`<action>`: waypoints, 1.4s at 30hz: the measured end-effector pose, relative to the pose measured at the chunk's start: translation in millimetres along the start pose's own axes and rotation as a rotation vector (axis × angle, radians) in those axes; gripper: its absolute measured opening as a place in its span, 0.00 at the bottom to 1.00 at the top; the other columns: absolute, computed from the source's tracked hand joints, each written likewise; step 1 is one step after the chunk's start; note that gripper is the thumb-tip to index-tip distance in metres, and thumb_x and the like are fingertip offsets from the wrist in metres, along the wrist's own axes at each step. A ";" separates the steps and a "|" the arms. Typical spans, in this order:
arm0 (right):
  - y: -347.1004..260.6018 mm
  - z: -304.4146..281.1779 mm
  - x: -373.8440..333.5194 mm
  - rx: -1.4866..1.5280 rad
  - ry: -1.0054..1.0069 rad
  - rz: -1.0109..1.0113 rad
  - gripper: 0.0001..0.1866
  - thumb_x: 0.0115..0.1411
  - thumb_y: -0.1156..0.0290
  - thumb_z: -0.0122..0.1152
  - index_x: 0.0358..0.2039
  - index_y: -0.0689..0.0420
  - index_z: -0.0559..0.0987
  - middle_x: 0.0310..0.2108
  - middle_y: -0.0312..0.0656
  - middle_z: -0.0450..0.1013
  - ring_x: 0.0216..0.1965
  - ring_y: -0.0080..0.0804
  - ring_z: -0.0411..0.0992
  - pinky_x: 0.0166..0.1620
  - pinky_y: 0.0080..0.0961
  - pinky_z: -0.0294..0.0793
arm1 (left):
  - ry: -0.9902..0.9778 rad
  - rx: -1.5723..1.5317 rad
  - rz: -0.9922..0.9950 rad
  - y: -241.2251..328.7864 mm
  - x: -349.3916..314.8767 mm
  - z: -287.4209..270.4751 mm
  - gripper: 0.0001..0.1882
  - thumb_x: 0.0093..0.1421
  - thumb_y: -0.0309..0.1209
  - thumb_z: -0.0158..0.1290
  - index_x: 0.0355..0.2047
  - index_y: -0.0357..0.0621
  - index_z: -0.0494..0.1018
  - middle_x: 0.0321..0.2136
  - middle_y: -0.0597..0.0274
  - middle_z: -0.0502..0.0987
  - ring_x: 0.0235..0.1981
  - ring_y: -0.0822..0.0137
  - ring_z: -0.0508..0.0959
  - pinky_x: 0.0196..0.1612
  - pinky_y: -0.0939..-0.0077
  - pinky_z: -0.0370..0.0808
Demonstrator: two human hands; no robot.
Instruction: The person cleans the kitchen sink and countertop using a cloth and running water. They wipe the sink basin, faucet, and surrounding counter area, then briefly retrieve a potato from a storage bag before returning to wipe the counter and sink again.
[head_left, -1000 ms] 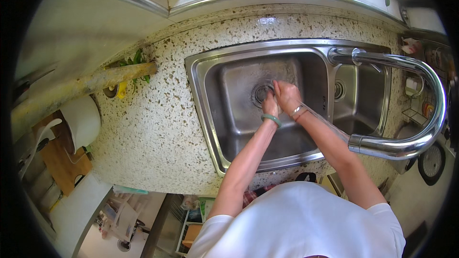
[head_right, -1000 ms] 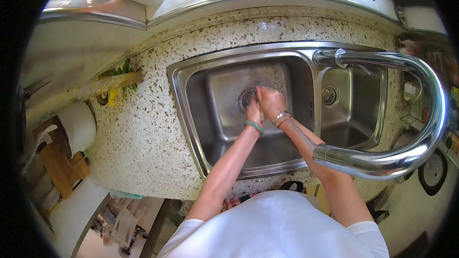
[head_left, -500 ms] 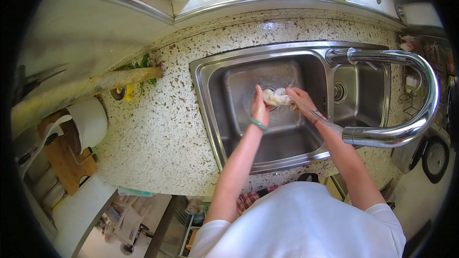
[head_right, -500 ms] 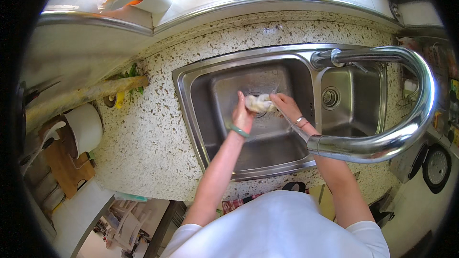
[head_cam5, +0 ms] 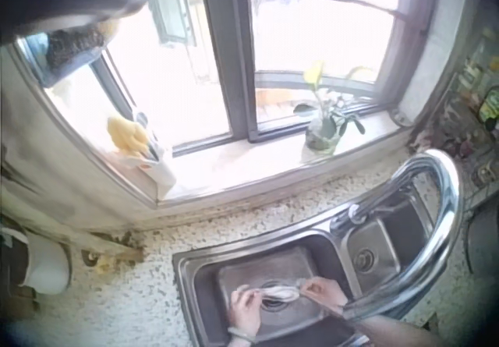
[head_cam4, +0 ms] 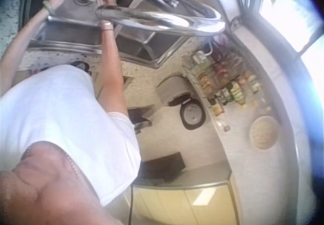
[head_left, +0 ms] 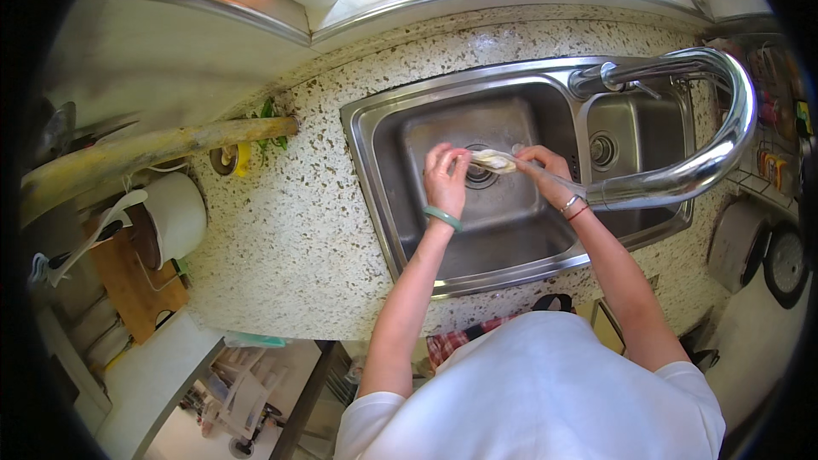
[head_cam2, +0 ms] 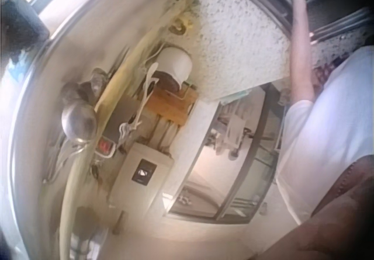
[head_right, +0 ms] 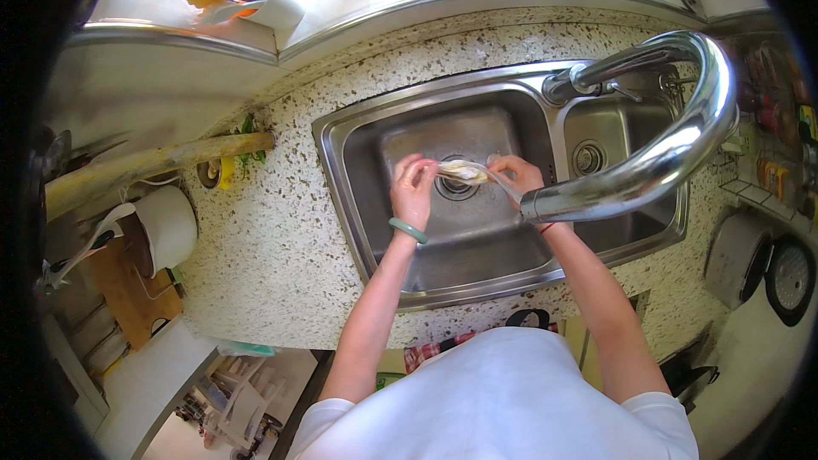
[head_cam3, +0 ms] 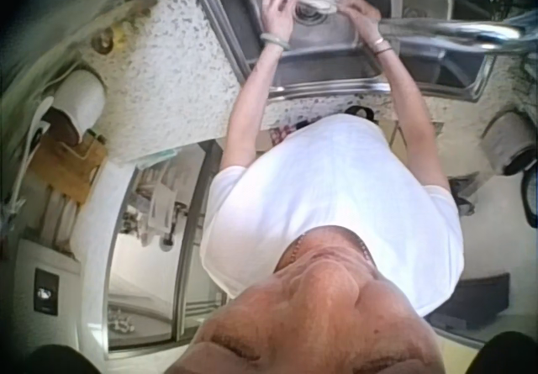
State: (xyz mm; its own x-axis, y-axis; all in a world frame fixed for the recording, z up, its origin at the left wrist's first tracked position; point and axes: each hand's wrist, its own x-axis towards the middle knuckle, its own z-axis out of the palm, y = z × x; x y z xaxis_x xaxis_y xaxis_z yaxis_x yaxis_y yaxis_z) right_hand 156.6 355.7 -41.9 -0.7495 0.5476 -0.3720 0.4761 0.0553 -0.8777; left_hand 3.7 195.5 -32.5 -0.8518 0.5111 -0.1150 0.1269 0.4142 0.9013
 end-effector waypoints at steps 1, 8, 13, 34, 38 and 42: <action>-1.2 0.4 -1.0 -0.036 0.011 -0.051 0.08 0.55 0.73 0.63 0.35 0.60 0.79 0.40 0.40 0.76 0.43 0.27 0.73 0.47 0.22 0.70 | 0.049 0.194 0.224 15.1 2.1 -2.2 0.07 0.57 0.32 0.58 0.33 0.43 0.78 0.28 0.65 0.76 0.30 0.68 0.76 0.34 0.73 0.71; -39.6 23.3 3.0 -0.203 0.027 -0.378 0.11 0.53 0.67 0.65 0.35 0.57 0.78 0.41 0.41 0.76 0.44 0.39 0.72 0.50 0.32 0.69 | -0.183 0.185 0.267 52.1 -6.6 -5.9 0.04 0.54 0.31 0.58 0.30 0.47 0.80 0.37 0.62 0.76 0.37 0.59 0.77 0.42 0.67 0.73; -32.9 17.7 2.5 -0.013 -0.062 -0.228 0.11 0.58 0.64 0.61 0.33 0.58 0.75 0.35 0.39 0.75 0.38 0.33 0.70 0.44 0.28 0.69 | -0.016 0.366 0.473 41.8 1.8 -23.2 0.04 0.55 0.33 0.59 0.30 0.49 0.80 0.42 0.58 0.77 0.41 0.57 0.77 0.45 0.64 0.73; -23.1 -15.5 13.4 -0.036 -0.240 -0.009 0.18 0.54 0.62 0.68 0.40 0.59 0.77 0.32 0.31 0.74 0.32 0.17 0.67 0.39 0.15 0.68 | -0.174 -0.598 -0.275 0.1 -1.3 16.1 0.11 0.66 0.37 0.50 0.33 0.42 0.71 0.27 0.73 0.71 0.29 0.83 0.68 0.32 0.85 0.67; -46.3 13.8 -8.8 0.217 -0.066 -0.045 0.14 0.57 0.67 0.64 0.41 0.59 0.75 0.32 0.29 0.73 0.32 0.15 0.68 0.37 0.17 0.68 | -0.099 -0.731 -0.563 -9.8 2.0 31.8 0.14 0.67 0.42 0.49 0.31 0.44 0.72 0.27 0.69 0.72 0.29 0.80 0.69 0.33 0.82 0.69; -66.9 65.3 -17.4 -0.220 0.122 -0.521 0.07 0.59 0.68 0.60 0.32 0.58 0.78 0.22 0.43 0.73 0.24 0.31 0.72 0.31 0.30 0.71 | -0.142 -0.810 -0.762 -26.2 -1.0 60.8 0.20 0.63 0.51 0.51 0.26 0.48 0.74 0.22 0.69 0.72 0.24 0.78 0.70 0.28 0.78 0.69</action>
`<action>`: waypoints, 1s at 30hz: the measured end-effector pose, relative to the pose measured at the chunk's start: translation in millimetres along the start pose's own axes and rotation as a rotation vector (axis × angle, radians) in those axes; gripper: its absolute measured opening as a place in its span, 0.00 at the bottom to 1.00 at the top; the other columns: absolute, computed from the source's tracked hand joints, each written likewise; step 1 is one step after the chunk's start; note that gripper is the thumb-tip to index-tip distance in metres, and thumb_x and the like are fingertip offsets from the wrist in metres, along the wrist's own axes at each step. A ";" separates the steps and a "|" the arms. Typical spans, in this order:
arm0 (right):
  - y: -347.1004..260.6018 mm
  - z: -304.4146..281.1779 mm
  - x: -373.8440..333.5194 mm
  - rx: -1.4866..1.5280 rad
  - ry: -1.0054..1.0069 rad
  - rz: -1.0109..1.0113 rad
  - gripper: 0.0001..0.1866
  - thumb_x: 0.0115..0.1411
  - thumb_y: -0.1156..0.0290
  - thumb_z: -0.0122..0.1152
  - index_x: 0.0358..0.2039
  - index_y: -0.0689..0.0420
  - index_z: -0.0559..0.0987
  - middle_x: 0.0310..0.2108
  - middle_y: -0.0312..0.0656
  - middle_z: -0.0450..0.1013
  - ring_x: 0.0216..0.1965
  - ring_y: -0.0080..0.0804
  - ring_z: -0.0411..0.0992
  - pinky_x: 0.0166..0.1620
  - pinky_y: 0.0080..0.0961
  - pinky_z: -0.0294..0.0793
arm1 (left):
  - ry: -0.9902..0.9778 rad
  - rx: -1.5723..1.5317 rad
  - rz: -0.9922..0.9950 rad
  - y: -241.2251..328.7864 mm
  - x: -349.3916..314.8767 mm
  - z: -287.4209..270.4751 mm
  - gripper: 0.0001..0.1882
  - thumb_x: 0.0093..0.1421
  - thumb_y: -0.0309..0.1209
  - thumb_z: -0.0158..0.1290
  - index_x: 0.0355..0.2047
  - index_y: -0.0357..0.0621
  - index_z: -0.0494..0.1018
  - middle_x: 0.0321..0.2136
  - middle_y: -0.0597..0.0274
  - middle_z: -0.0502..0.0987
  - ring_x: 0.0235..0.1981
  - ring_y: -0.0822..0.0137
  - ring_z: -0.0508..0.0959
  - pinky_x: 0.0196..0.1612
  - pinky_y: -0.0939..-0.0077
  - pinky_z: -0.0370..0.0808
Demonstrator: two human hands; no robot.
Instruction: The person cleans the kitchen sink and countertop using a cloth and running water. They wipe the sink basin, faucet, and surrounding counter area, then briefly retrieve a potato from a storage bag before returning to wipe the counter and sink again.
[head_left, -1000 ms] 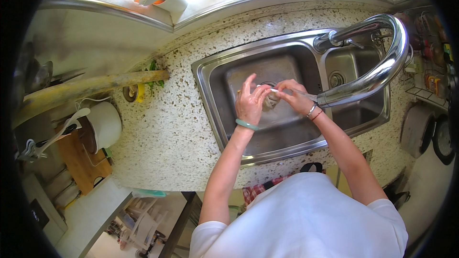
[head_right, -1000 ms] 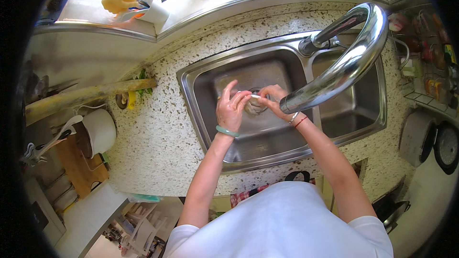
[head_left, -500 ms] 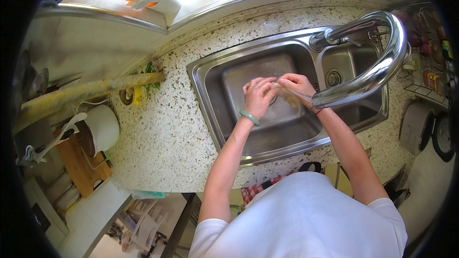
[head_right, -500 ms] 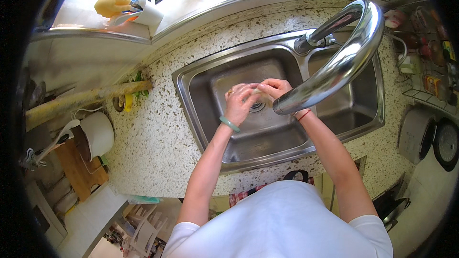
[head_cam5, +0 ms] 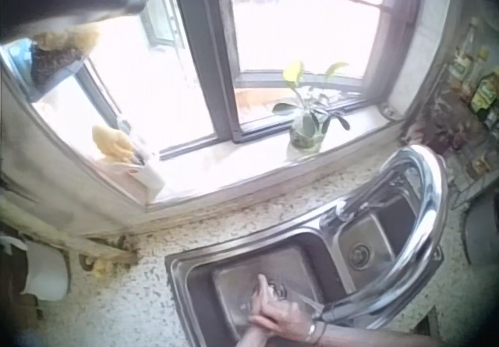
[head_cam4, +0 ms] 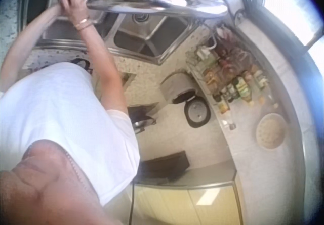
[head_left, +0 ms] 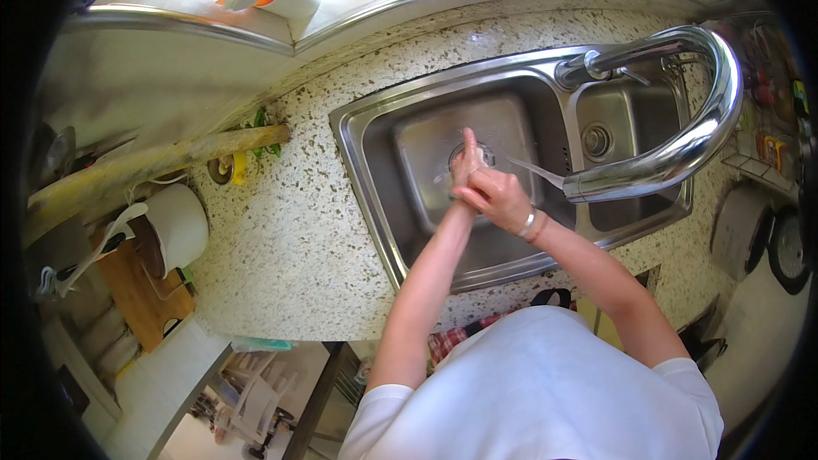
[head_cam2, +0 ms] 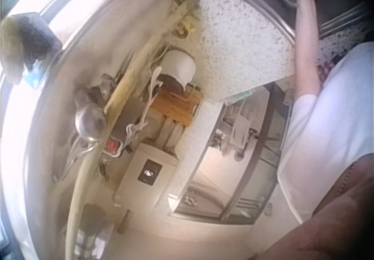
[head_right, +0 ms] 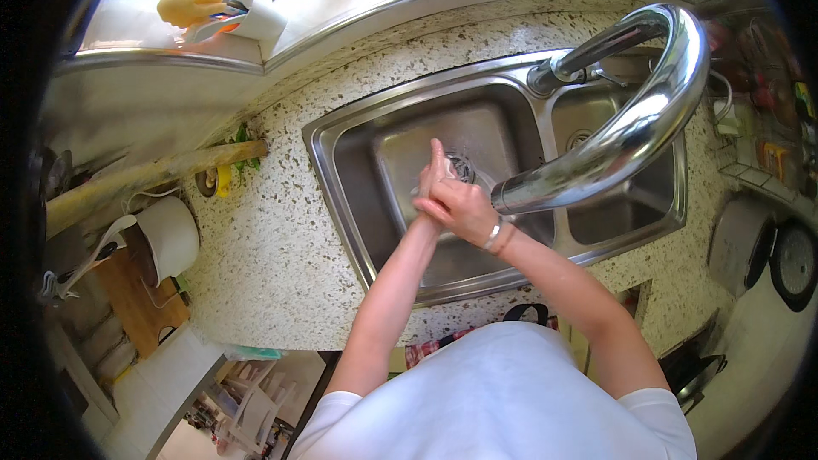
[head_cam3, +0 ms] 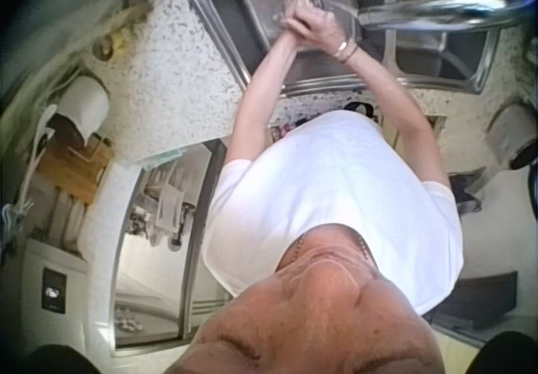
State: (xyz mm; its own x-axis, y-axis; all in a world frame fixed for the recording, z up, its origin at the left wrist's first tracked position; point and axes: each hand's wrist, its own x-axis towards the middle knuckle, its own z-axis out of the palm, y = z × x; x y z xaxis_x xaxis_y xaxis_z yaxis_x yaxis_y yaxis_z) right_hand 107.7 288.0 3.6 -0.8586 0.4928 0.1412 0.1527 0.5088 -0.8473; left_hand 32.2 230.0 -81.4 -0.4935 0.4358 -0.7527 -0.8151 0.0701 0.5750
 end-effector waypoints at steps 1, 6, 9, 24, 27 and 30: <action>-0.6 3.3 2.8 -0.070 -0.015 0.072 0.09 0.60 0.65 0.58 0.32 0.58 0.79 0.20 0.47 0.72 0.22 0.37 0.73 0.31 0.33 0.72 | 0.061 0.051 0.018 -10.4 -2.4 1.4 0.21 0.63 0.51 0.50 0.29 0.45 0.75 0.25 0.68 0.74 0.27 0.76 0.71 0.30 0.77 0.70; 66.4 -1.6 12.6 -0.087 0.039 0.490 0.17 0.65 0.62 0.50 0.27 0.61 0.78 0.22 0.54 0.72 0.23 0.49 0.72 0.28 0.38 0.70 | 0.082 0.051 -0.069 -0.6 -27.2 46.2 0.23 0.62 0.51 0.50 0.36 0.40 0.77 0.31 0.64 0.77 0.32 0.69 0.75 0.37 0.72 0.72; 27.5 25.9 -0.1 -0.132 0.056 0.176 0.15 0.64 0.65 0.49 0.26 0.62 0.75 0.22 0.56 0.71 0.24 0.56 0.71 0.28 0.42 0.69 | -0.170 -0.245 -0.143 -60.6 31.7 -35.1 0.21 0.62 0.47 0.51 0.40 0.39 0.74 0.35 0.61 0.77 0.34 0.67 0.76 0.38 0.70 0.73; 42.3 30.6 11.3 -0.231 -0.016 0.154 0.18 0.65 0.63 0.48 0.23 0.61 0.75 0.21 0.58 0.71 0.27 0.59 0.71 0.30 0.46 0.69 | -0.131 -0.318 -0.126 -59.7 47.0 -28.6 0.15 0.64 0.44 0.45 0.29 0.48 0.71 0.28 0.64 0.74 0.31 0.66 0.75 0.35 0.66 0.74; 86.9 4.1 21.0 -0.178 0.002 0.512 0.22 0.67 0.60 0.45 0.23 0.62 0.75 0.23 0.59 0.71 0.27 0.59 0.71 0.29 0.44 0.69 | 0.061 -0.217 -0.100 -37.2 -7.2 39.7 0.13 0.64 0.41 0.45 0.32 0.46 0.72 0.30 0.64 0.74 0.32 0.67 0.75 0.36 0.69 0.74; 70.9 14.2 18.4 -0.198 0.028 0.434 0.20 0.66 0.62 0.46 0.23 0.62 0.75 0.23 0.59 0.71 0.27 0.60 0.70 0.29 0.45 0.69 | -0.157 -0.337 -0.091 -59.2 24.2 10.4 0.15 0.66 0.43 0.43 0.30 0.48 0.71 0.29 0.64 0.73 0.33 0.65 0.75 0.37 0.67 0.74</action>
State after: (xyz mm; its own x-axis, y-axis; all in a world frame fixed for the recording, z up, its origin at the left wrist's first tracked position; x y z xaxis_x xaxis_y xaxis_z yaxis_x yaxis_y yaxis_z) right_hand 95.8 323.1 -61.1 -0.6818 0.7069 -0.1885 0.5872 0.3752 -0.7172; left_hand 71.7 245.7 -130.3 -0.3830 0.5756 -0.7225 -0.9206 -0.1730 0.3502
